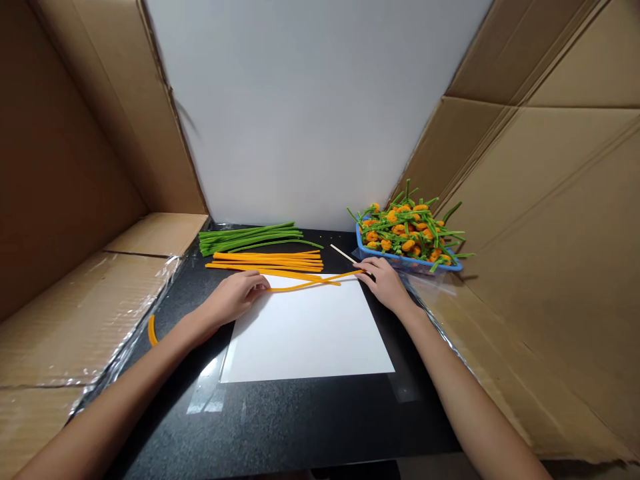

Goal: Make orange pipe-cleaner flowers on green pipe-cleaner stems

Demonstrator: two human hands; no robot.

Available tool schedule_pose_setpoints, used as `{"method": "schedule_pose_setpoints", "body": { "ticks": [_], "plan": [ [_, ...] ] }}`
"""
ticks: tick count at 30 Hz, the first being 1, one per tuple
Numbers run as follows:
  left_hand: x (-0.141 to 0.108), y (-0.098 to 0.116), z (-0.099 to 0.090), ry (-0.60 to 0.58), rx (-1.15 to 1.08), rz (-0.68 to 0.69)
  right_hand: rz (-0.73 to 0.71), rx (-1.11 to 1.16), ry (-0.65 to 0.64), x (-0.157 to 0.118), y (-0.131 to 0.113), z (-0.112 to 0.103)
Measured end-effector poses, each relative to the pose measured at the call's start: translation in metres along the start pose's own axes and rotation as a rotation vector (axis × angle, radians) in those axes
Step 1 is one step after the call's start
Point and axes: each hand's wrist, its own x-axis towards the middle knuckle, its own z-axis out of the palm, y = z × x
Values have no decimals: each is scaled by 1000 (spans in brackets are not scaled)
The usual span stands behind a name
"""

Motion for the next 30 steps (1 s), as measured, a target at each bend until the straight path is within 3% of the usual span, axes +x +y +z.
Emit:
{"method": "schedule_pose_setpoints", "body": {
  "ticks": [6,11,16,21,27,30],
  "plan": [
    [-3,21,4,16,49,146,123,-32,19,-2,8,8],
    [2,20,12,79,63,94,192,-86,59,-3,6,7],
    [9,15,19,42,122,63,269,-44,145,-3,3,4],
    [9,17,18,68,159,99,314,120,259,-3,6,-1],
    [7,16,19,89,141,115,482,627,328,1,10,-1],
    [7,15,19,126,128,98,504,712,360,3,8,-2]
  ]
}}
